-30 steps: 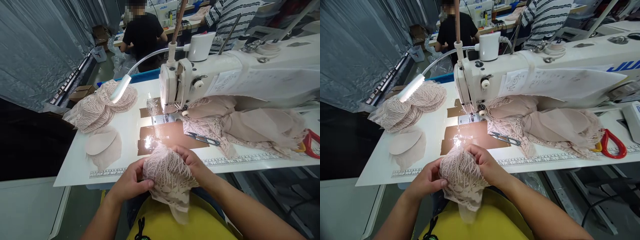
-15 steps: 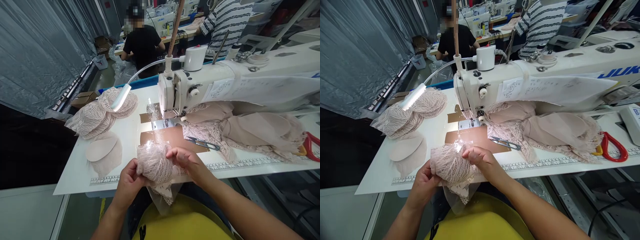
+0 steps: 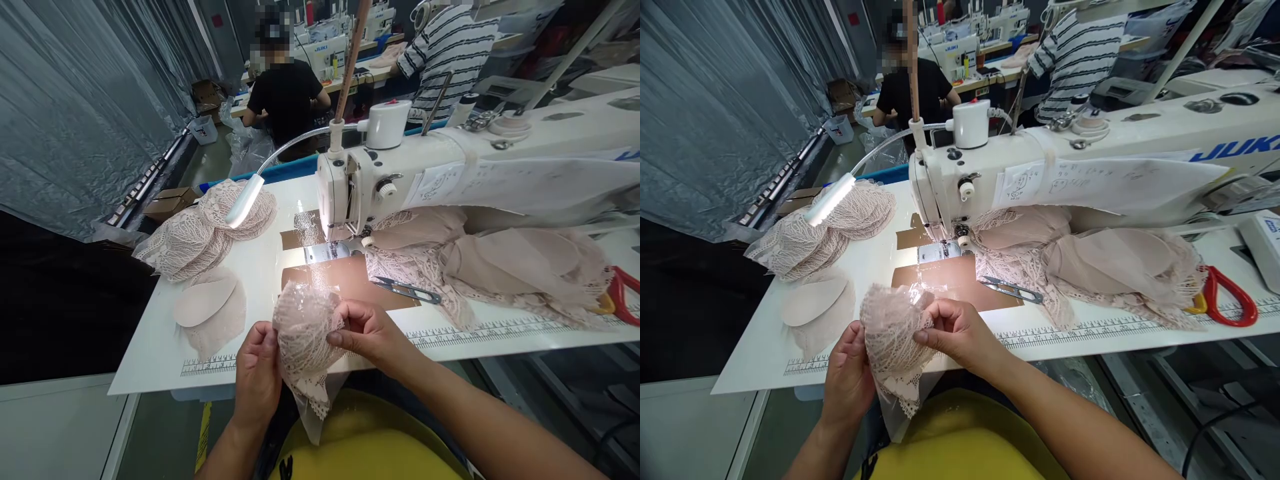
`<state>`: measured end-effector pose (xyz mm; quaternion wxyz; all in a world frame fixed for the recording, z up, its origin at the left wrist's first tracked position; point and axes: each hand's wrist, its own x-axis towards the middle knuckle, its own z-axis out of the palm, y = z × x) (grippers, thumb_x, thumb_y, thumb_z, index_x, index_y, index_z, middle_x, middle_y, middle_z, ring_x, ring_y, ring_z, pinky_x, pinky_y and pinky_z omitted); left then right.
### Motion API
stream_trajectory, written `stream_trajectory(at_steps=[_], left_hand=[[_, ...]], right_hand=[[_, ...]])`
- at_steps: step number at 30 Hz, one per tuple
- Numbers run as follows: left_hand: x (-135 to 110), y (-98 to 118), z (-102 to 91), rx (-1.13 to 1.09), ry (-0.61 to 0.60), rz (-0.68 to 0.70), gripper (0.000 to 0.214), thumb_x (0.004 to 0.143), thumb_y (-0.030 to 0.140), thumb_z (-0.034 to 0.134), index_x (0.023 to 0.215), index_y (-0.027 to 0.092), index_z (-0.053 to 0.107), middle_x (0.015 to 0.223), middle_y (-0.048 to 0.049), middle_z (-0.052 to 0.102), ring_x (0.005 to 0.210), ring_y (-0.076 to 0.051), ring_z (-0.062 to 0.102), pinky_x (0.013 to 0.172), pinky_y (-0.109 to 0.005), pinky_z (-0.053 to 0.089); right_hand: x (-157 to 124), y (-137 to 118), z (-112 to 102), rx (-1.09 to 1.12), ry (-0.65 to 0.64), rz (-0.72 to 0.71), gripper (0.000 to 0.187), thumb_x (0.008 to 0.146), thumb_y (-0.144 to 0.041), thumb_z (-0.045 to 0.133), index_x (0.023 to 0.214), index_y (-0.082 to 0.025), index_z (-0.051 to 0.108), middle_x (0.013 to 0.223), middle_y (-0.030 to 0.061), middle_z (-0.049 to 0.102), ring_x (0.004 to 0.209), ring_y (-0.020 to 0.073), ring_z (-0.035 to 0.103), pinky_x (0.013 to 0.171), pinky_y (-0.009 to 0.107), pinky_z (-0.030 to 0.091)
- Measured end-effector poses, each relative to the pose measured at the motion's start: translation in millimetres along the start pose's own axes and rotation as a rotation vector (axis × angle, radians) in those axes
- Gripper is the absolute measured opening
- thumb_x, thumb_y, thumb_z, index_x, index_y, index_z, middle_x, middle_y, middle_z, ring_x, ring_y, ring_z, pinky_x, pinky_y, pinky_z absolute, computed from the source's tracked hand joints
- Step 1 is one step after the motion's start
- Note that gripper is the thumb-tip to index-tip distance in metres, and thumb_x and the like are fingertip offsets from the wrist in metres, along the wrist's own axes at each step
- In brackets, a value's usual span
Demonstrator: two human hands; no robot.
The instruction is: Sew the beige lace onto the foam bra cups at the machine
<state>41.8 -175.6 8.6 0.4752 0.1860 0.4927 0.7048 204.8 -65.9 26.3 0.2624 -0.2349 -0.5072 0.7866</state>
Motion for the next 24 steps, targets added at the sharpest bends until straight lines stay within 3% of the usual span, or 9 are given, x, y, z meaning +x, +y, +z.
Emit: stream_trajectory(at_steps=[5,9,11,13,15,17,20,22,24], left_hand=[[7.1,5.3,-4.8,-0.333,0.100,-0.135,0.017,0.085,0.034,0.060,0.079,0.018,0.061,0.076,0.0004,0.064,0.076,-0.013,0.061,0.077,-0.024,0.049],[-2.5,-4.2,6.9,-0.359,-0.211,-0.303,0.047,0.083,0.051,0.056,0.116,0.017,0.058,0.115,-0.0107,0.063,0.111,-0.026,0.056,0.100,-0.040,0.040],[-8.7,-10.7,16.0,-0.284,-0.321,-0.343,0.050,0.077,0.035,0.066,0.122,0.017,0.055,0.118,-0.0111,0.062,0.114,-0.028,0.055,0.101,-0.040,0.039],[-12.5,-14.3,20.0,-0.207,-0.300,-0.371,0.044,0.070,0.015,0.070,0.112,0.016,0.061,0.107,-0.0085,0.067,0.106,-0.026,0.060,0.093,-0.037,0.044],[-13.7,-12.6,14.9,-0.156,-0.238,-0.372,0.028,0.066,0.009,0.072,0.092,0.016,0.065,0.090,-0.0054,0.069,0.090,-0.022,0.064,0.081,-0.031,0.049],[-13.2,-4.4,2.5,-0.101,-0.256,-0.328,0.011,0.068,0.011,0.072,0.068,0.015,0.062,0.068,-0.0017,0.064,0.068,-0.015,0.061,0.066,-0.025,0.048],[-10.1,19.0,-15.1,0.046,-0.311,-0.096,0.021,0.074,0.015,0.069,0.057,0.016,0.056,0.056,0.0009,0.054,0.056,-0.011,0.052,0.058,-0.021,0.044],[-6.4,37.4,-17.7,0.215,-0.249,0.135,0.007,0.071,0.015,0.071,0.075,0.018,0.066,0.082,-0.0047,0.063,0.081,-0.017,0.059,0.075,-0.026,0.047],[-0.9,52.0,-12.8,0.413,-0.260,0.251,0.045,0.060,0.013,0.078,0.103,0.020,0.067,0.116,-0.0101,0.058,0.113,-0.026,0.051,0.096,-0.033,0.041]], right_hand=[[0.8,1.8,-6.2,0.015,0.204,-0.142,0.026,0.068,-0.032,0.078,0.065,-0.018,0.056,0.065,-0.0038,0.051,0.062,0.0102,0.046,0.060,0.023,0.041],[2.8,3.7,-1.2,0.021,0.204,-0.192,0.023,0.067,-0.030,0.078,0.064,-0.018,0.059,0.065,-0.0031,0.056,0.060,0.0105,0.049,0.058,0.024,0.042],[4.5,3.6,2.4,0.017,0.181,-0.160,0.023,0.065,-0.030,0.080,0.063,-0.018,0.060,0.064,-0.0021,0.059,0.058,0.0108,0.051,0.056,0.024,0.043],[6.4,2.1,2.0,0.048,0.215,-0.144,0.027,0.062,-0.031,0.082,0.061,-0.018,0.058,0.061,-0.0026,0.058,0.055,0.0103,0.050,0.055,0.024,0.043],[7.7,-1.8,-3.4,0.113,0.282,-0.156,0.030,0.060,-0.033,0.082,0.060,-0.018,0.056,0.057,-0.0041,0.055,0.053,0.0095,0.049,0.054,0.023,0.043],[7.8,-8.0,-11.4,0.171,0.325,-0.178,0.032,0.061,-0.035,0.082,0.060,-0.019,0.054,0.056,-0.0049,0.054,0.052,0.0090,0.049,0.054,0.023,0.043],[5.7,-17.5,-18.6,0.145,0.243,-0.163,0.030,0.064,-0.034,0.081,0.064,-0.019,0.055,0.059,-0.0042,0.056,0.053,0.0090,0.050,0.052,0.022,0.042],[4.0,-20.5,-16.0,0.027,0.089,-0.115,0.026,0.067,-0.034,0.078,0.067,-0.019,0.057,0.062,-0.0032,0.056,0.054,0.0090,0.049,0.051,0.021,0.040],[2.5,-20.6,-8.3,-0.123,-0.070,-0.072,0.021,0.072,-0.034,0.074,0.072,-0.018,0.061,0.064,-0.0028,0.055,0.055,0.0088,0.047,0.052,0.021,0.039]])
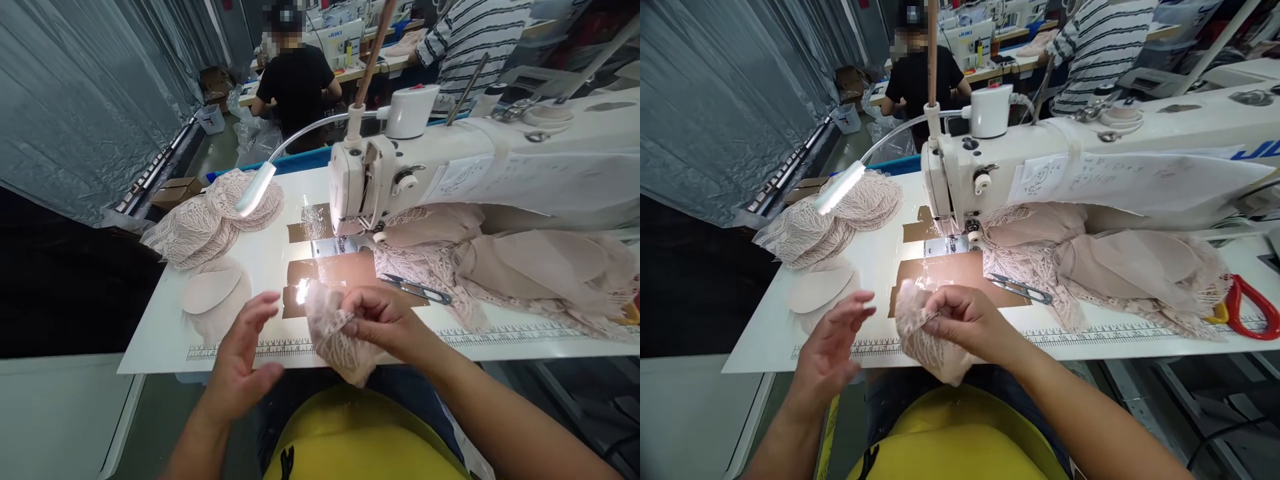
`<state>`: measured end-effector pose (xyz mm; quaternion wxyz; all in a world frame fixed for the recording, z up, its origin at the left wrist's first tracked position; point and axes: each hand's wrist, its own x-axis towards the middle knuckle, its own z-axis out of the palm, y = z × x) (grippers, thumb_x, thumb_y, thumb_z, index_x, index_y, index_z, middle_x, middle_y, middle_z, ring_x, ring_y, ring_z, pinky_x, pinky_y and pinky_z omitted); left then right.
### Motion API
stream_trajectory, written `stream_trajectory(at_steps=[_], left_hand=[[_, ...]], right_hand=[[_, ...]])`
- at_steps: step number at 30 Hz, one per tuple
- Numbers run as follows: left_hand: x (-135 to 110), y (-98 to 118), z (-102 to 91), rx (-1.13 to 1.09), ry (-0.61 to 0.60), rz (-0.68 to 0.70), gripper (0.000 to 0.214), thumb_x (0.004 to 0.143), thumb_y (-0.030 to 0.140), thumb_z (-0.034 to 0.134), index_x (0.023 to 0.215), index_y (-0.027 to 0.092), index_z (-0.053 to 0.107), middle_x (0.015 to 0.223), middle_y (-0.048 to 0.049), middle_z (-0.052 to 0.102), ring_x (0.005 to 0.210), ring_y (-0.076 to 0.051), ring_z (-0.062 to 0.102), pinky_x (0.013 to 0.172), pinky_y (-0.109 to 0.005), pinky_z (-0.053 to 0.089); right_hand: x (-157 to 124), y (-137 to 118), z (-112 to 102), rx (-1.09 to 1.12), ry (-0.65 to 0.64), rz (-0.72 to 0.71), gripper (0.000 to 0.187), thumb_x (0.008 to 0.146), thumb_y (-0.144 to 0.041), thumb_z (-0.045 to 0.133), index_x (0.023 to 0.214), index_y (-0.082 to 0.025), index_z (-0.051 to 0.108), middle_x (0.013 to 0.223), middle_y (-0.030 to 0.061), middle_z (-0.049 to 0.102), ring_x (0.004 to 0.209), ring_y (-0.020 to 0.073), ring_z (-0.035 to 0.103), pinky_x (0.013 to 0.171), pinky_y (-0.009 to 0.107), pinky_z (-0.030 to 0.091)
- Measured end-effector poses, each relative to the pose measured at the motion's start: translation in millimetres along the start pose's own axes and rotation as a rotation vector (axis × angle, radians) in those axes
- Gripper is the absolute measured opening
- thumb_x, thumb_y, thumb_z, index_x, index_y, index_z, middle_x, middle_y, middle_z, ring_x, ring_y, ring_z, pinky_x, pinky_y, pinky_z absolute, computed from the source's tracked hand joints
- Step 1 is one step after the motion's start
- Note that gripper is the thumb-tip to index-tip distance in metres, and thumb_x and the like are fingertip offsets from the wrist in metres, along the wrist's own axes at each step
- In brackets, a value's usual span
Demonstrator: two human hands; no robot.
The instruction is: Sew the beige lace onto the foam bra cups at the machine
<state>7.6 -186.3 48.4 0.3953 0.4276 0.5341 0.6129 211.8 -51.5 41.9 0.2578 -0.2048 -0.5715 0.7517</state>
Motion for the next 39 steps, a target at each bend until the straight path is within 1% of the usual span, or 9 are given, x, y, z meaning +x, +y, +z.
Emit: stream_trajectory(at_steps=[2,4,6,8,14,21,28,35,39], left_hand=[[9.9,6.9,2.8,0.147,-0.162,-0.045,0.064,0.054,0.012,0.081,0.114,0.021,0.062,0.121,-0.0107,0.056,0.117,-0.029,0.048,0.100,-0.034,0.038],[17.3,6.1,7.9,0.194,-0.338,-0.157,0.047,0.062,0.016,0.078,0.107,0.019,0.063,0.101,-0.0082,0.062,0.096,-0.024,0.057,0.084,-0.030,0.046],[20.4,0.2,13.3,0.201,-0.420,-0.236,0.024,0.072,0.023,0.071,0.094,0.016,0.064,0.081,-0.0037,0.060,0.072,-0.016,0.055,0.065,-0.024,0.044],[19.9,-6.2,17.5,0.216,-0.428,-0.250,0.018,0.076,0.028,0.068,0.087,0.015,0.062,0.072,-0.0009,0.054,0.063,-0.012,0.049,0.057,-0.021,0.039],[18.3,-9.6,19.5,0.252,-0.455,-0.242,0.019,0.078,0.032,0.065,0.083,0.014,0.061,0.070,-0.0002,0.052,0.062,-0.012,0.046,0.057,-0.022,0.037],[29.8,-2.8,18.1,0.185,-0.455,-0.260,0.028,0.078,0.032,0.066,0.100,0.015,0.064,0.086,-0.0059,0.061,0.076,-0.018,0.055,0.067,-0.026,0.044],[45.8,-3.4,23.1,0.143,-0.477,-0.293,0.020,0.080,0.033,0.065,0.086,0.014,0.062,0.074,-0.0027,0.054,0.067,-0.013,0.048,0.061,-0.023,0.039],[56.1,-12.7,28.5,0.052,-0.481,-0.328,0.024,0.084,0.037,0.060,0.079,0.013,0.060,0.066,-0.0006,0.047,0.060,-0.010,0.041,0.055,-0.022,0.035],[58.4,-12.9,30.1,0.064,-0.473,-0.301,0.024,0.086,0.036,0.058,0.079,0.013,0.059,0.069,-0.0019,0.048,0.062,-0.010,0.040,0.055,-0.022,0.033]], right_hand=[[-0.8,0.2,8.8,-0.125,-0.111,0.009,0.018,0.078,-0.035,0.069,0.079,-0.018,0.063,0.067,-0.0019,0.056,0.058,0.0093,0.047,0.054,0.022,0.039],[-1.7,0.6,14.6,-0.233,-0.156,-0.009,0.018,0.079,-0.034,0.067,0.084,-0.018,0.064,0.073,-0.0004,0.059,0.063,0.0110,0.051,0.058,0.023,0.041],[-2.4,1.3,16.0,-0.348,-0.147,-0.052,0.017,0.078,-0.033,0.069,0.085,-0.018,0.064,0.078,0.0005,0.063,0.068,0.0130,0.055,0.062,0.024,0.043],[-2.5,2.3,14.8,-0.460,-0.111,-0.124,0.013,0.078,-0.030,0.069,0.080,-0.019,0.064,0.075,0.0000,0.063,0.069,0.0136,0.056,0.063,0.025,0.043],[1.5,2.0,14.2,-0.581,0.091,-0.348,0.012,0.081,-0.021,0.063,0.069,-0.020,0.062,0.077,0.0026,0.067,0.077,0.0169,0.061,0.071,0.030,0.047],[5.5,0.9,14.5,-0.612,0.185,-0.250,0.016,0.079,-0.022,0.061,0.063,-0.020,0.059,0.069,0.0022,0.069,0.065,0.0157,0.063,0.061,0.028,0.048],[8.8,2.3,11.6,-0.676,0.224,-0.221,0.018,0.078,-0.022,0.060,0.060,-0.020,0.058,0.066,0.0017,0.068,0.060,0.0139,0.060,0.054,0.025,0.043],[13.0,-1.3,6.7,-0.681,0.208,-0.196,0.021,0.080,-0.026,0.059,0.059,-0.019,0.057,0.063,0.0010,0.065,0.056,0.0121,0.055,0.052,0.024,0.039],[14.5,-4.4,-0.4,-0.587,0.164,-0.091,0.018,0.080,-0.030,0.062,0.066,-0.019,0.058,0.062,-0.0005,0.059,0.055,0.0105,0.049,0.051,0.023,0.037]])
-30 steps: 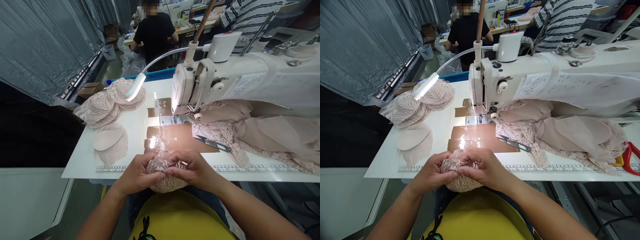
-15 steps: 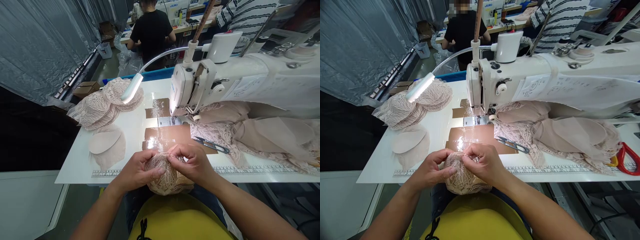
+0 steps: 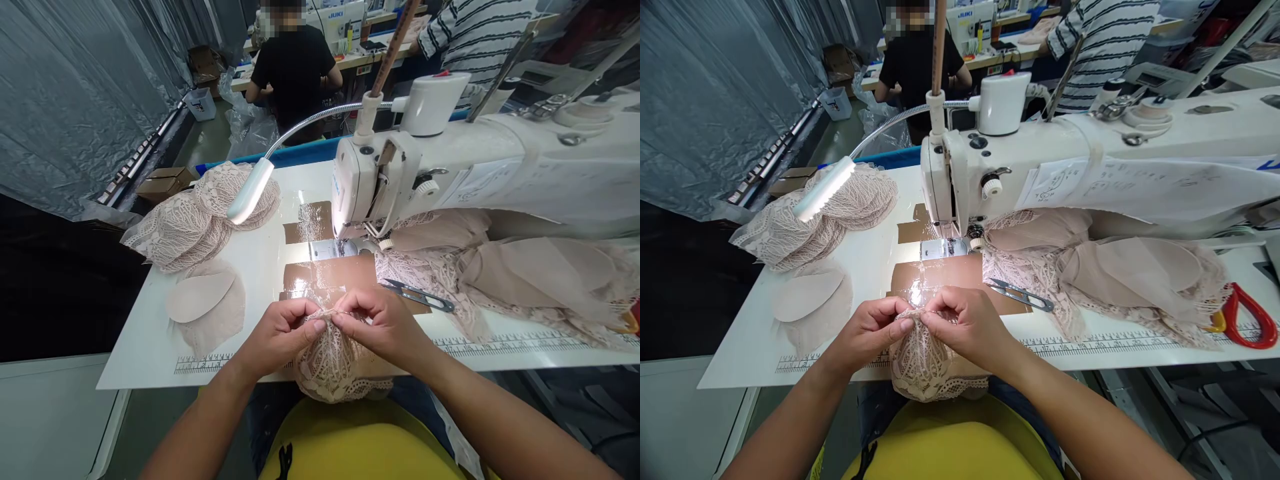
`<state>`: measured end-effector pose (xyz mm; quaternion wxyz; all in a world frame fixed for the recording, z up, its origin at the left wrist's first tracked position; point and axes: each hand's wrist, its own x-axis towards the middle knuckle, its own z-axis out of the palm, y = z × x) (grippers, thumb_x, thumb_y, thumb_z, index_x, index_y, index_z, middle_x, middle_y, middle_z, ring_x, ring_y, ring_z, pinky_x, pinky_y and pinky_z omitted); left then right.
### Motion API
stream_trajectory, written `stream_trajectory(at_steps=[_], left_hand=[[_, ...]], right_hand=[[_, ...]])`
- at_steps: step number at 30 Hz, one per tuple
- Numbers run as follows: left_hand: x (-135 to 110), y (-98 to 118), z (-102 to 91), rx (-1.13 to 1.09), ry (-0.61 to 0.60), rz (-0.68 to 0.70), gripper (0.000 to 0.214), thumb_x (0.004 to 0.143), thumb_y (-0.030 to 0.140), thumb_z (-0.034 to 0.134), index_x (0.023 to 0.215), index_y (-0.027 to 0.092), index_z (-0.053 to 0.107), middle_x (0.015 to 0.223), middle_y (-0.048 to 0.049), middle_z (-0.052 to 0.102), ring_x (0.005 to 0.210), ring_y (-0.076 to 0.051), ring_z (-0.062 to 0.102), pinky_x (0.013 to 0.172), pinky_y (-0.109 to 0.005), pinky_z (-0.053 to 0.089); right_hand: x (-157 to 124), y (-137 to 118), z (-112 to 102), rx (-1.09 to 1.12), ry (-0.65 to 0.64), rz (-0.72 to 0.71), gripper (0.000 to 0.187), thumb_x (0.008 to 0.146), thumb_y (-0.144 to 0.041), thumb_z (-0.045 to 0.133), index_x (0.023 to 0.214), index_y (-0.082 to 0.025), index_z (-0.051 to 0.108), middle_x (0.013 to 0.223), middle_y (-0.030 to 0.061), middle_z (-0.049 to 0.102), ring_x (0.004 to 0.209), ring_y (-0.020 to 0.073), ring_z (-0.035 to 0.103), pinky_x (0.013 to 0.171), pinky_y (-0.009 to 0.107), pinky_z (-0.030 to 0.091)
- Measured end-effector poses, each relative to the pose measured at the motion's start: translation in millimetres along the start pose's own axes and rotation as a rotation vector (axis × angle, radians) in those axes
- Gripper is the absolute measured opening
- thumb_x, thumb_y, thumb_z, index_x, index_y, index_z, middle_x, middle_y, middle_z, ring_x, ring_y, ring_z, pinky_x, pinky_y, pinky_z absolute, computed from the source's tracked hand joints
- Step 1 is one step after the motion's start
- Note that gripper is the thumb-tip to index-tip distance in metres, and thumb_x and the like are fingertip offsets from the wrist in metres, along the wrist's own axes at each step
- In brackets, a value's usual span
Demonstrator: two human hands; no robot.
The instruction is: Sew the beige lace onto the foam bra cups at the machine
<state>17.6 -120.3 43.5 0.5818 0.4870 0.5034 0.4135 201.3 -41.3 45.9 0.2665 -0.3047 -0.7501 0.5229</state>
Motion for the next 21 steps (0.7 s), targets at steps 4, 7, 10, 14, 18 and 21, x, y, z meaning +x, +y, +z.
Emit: stream_trajectory(at_steps=[4,7,10,14,18,21], left_hand=[[2.1,3.1,0.6,0.004,0.002,0.007,0.025,0.085,0.037,0.058,0.075,0.014,0.056,0.065,-0.0006,0.044,0.058,-0.009,0.037,0.050,-0.021,0.029],[3.7,5.8,-0.5,0.000,-0.029,-0.005,0.027,0.085,0.038,0.059,0.073,0.014,0.055,0.061,0.0017,0.040,0.054,-0.008,0.034,0.049,-0.021,0.028],[4.9,6.6,-2.1,-0.031,-0.074,-0.023,0.027,0.084,0.040,0.059,0.076,0.014,0.059,0.062,0.0004,0.043,0.056,-0.009,0.037,0.051,-0.022,0.030],[7.0,-2.8,5.5,-0.119,-0.011,-0.034,0.029,0.082,0.040,0.062,0.071,0.013,0.060,0.062,0.0005,0.044,0.057,-0.009,0.038,0.053,-0.021,0.032],[8.0,-14.5,17.8,-0.422,0.119,-0.102,0.030,0.077,0.040,0.067,0.068,0.014,0.056,0.057,0.0017,0.046,0.050,-0.008,0.039,0.050,-0.020,0.033],[1.6,-6.1,4.2,-0.516,0.334,-0.109,0.023,0.076,0.036,0.066,0.075,0.015,0.059,0.057,0.0019,0.052,0.046,-0.009,0.045,0.047,-0.021,0.036]], right_hand=[[3.7,4.0,-5.3,0.227,-0.127,0.118,0.023,0.078,-0.037,0.066,0.089,-0.018,0.061,0.075,0.0009,0.060,0.066,0.0123,0.052,0.059,0.024,0.042],[6.3,5.7,-7.8,0.283,-0.214,0.143,0.024,0.081,-0.041,0.064,0.080,-0.017,0.062,0.068,-0.0002,0.055,0.061,0.0111,0.047,0.055,0.024,0.038],[7.5,5.7,-10.5,0.292,-0.218,0.140,0.026,0.080,-0.041,0.064,0.073,-0.016,0.061,0.064,-0.0015,0.051,0.058,0.0098,0.042,0.053,0.023,0.033],[9.2,5.8,-11.4,0.323,-0.239,0.161,0.024,0.080,-0.039,0.064,0.071,-0.017,0.061,0.064,-0.0022,0.050,0.058,0.0095,0.041,0.053,0.023,0.032],[13.8,7.7,-10.1,0.445,-0.257,0.227,0.023,0.078,-0.038,0.067,0.074,-0.016,0.061,0.065,-0.0027,0.050,0.059,0.0087,0.042,0.054,0.022,0.034],[15.6,10.7,-19.1,0.487,-0.204,0.270,0.023,0.077,-0.039,0.067,0.080,-0.017,0.062,0.069,-0.0013,0.055,0.063,0.0100,0.050,0.059,0.023,0.041]])
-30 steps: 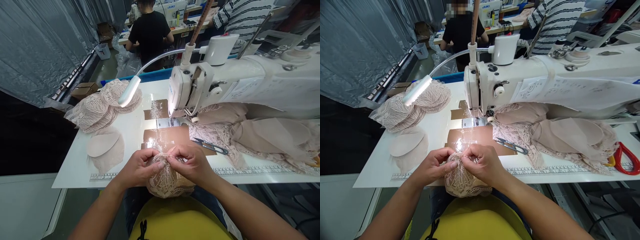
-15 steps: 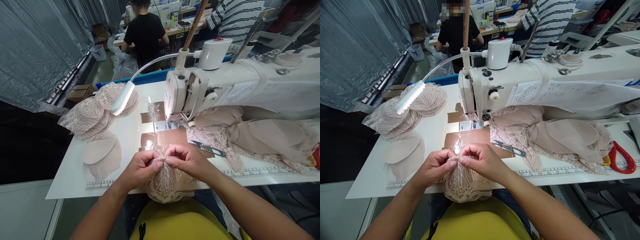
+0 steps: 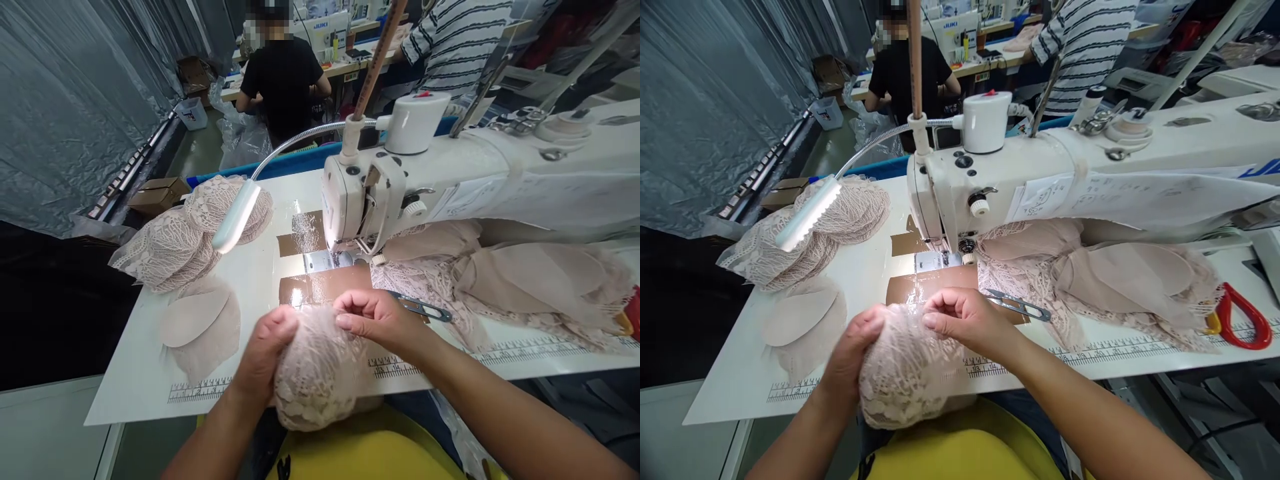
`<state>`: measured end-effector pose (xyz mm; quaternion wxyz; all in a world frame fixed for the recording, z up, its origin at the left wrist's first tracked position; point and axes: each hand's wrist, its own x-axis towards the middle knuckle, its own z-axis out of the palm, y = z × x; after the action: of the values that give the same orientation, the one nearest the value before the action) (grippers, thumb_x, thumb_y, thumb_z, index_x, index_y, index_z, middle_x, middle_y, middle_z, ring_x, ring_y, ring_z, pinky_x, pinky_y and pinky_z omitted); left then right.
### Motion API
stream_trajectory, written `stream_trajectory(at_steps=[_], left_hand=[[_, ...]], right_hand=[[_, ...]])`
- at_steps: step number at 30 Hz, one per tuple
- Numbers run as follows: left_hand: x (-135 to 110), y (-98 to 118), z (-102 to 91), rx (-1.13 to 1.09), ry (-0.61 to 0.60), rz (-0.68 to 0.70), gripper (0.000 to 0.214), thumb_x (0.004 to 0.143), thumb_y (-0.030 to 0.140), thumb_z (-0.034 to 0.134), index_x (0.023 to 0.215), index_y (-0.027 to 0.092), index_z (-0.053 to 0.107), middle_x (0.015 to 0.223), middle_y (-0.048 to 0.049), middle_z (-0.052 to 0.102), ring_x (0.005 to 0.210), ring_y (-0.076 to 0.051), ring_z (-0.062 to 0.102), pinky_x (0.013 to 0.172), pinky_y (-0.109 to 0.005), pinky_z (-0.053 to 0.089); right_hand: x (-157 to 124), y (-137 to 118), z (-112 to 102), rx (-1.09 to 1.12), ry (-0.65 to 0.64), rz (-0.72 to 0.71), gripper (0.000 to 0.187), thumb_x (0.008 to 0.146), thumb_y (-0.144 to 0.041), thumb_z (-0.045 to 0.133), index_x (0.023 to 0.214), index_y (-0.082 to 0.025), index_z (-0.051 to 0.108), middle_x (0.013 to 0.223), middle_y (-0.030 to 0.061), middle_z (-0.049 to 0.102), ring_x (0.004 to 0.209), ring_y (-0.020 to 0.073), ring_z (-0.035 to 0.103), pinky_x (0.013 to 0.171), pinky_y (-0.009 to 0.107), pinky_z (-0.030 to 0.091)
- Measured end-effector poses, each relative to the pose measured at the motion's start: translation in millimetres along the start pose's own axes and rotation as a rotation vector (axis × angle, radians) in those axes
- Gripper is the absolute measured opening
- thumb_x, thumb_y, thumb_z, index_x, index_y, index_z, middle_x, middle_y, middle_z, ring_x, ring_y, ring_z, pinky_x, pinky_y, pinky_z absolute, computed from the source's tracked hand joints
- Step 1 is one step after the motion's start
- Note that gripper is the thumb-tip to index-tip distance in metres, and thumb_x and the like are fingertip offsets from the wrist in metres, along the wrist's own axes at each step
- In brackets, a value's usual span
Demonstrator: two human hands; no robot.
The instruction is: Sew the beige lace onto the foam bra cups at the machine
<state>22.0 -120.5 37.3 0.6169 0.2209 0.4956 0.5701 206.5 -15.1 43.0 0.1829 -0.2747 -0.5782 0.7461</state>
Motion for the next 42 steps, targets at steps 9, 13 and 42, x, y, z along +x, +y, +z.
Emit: stream_trajectory(at_steps=[9,13,42], left_hand=[[26.6,67.2,-18.7,1.173,0.455,0.725,0.026,0.084,0.033,0.056,0.063,0.017,0.055,0.054,0.0029,0.044,0.050,-0.010,0.041,0.049,-0.022,0.034],[75.9,19.9,26.2,1.967,0.136,0.723,0.023,0.086,0.015,0.046,0.064,0.016,0.054,0.062,-0.0043,0.053,0.063,-0.017,0.050,0.055,-0.027,0.039],[116.5,14.3,18.9,1.754,-0.414,0.965,0.032,0.091,0.019,0.043,0.111,0.008,0.065,0.100,-0.0151,0.070,0.078,-0.021,0.057,0.072,-0.036,0.052]], right_hand=[[-16.7,-22.1,-40.2,-0.557,0.237,-0.072,0.015,0.083,-0.032,0.055,0.084,-0.021,0.065,0.074,0.0007,0.063,0.064,0.0134,0.055,0.057,0.024,0.040],[-3.4,-34.5,-34.7,-0.898,0.190,-0.046,0.022,0.084,-0.023,0.047,0.089,-0.022,0.068,0.080,0.0003,0.068,0.069,0.0147,0.057,0.060,0.025,0.038],[33.0,15.4,-20.3,-1.640,0.286,-0.034,0.038,0.088,-0.007,0.040,0.119,-0.016,0.060,0.101,0.0106,0.065,0.085,0.0219,0.056,0.054,0.030,0.036]])
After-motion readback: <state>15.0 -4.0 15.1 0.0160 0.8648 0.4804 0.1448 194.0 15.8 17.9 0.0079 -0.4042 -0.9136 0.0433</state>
